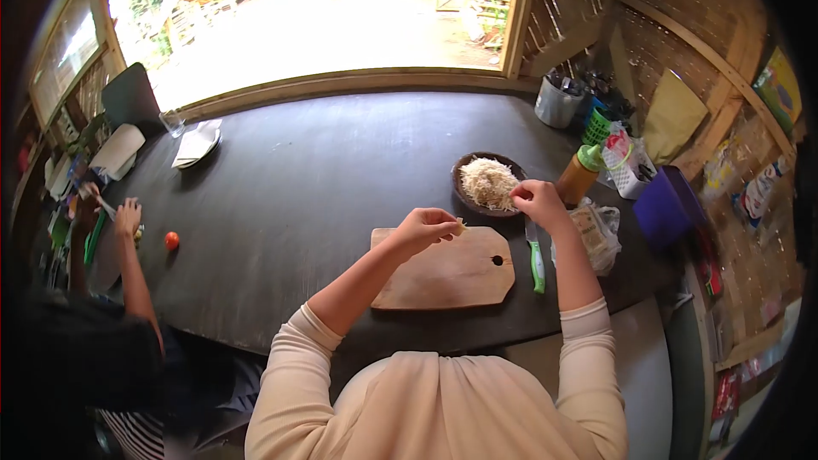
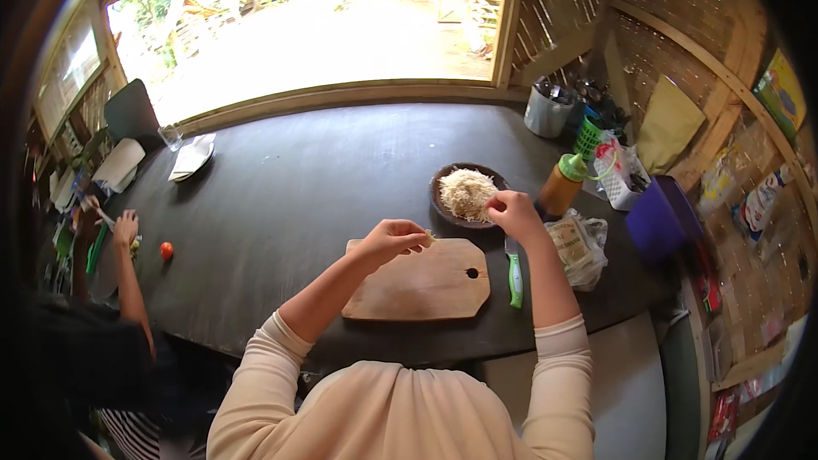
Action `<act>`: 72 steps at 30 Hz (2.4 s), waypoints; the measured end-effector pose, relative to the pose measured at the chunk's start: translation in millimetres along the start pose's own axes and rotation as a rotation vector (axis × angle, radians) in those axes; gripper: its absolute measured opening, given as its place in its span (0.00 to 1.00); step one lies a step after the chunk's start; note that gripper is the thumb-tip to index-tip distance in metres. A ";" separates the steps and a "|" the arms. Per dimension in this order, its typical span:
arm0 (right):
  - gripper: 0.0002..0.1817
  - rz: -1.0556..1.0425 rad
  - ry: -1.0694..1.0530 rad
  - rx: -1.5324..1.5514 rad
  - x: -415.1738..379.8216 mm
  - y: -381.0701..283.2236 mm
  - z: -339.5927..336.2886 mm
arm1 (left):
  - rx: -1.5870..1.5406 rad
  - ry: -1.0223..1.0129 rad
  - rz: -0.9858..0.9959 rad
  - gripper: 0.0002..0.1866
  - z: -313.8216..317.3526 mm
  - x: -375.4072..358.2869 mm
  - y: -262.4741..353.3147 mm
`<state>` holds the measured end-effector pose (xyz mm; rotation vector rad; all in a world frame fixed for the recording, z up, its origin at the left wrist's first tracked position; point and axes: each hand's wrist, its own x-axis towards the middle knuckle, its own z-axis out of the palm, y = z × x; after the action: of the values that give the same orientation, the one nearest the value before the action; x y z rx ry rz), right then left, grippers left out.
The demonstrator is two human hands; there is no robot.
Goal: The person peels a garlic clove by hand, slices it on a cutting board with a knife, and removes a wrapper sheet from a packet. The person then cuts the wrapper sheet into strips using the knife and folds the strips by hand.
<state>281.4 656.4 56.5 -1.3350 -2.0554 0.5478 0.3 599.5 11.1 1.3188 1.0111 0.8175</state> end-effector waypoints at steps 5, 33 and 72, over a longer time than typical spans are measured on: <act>0.11 -0.129 0.078 -0.121 34.8 19.3 54.9 | -0.079 0.126 -0.006 0.12 -6.7 -24.6 -10.5; 0.14 0.010 -0.403 0.468 -8.6 -41.8 110.2 | -0.056 0.228 0.096 0.14 -7.7 -26.3 -43.7; 0.07 -0.205 -0.099 0.360 -19.7 -59.9 117.3 | -0.252 0.295 0.115 0.11 -9.8 -29.7 -36.4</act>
<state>166.6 613.0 4.5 -0.8941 -2.0217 0.8571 -22.5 572.2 -21.1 1.0666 1.0271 1.2127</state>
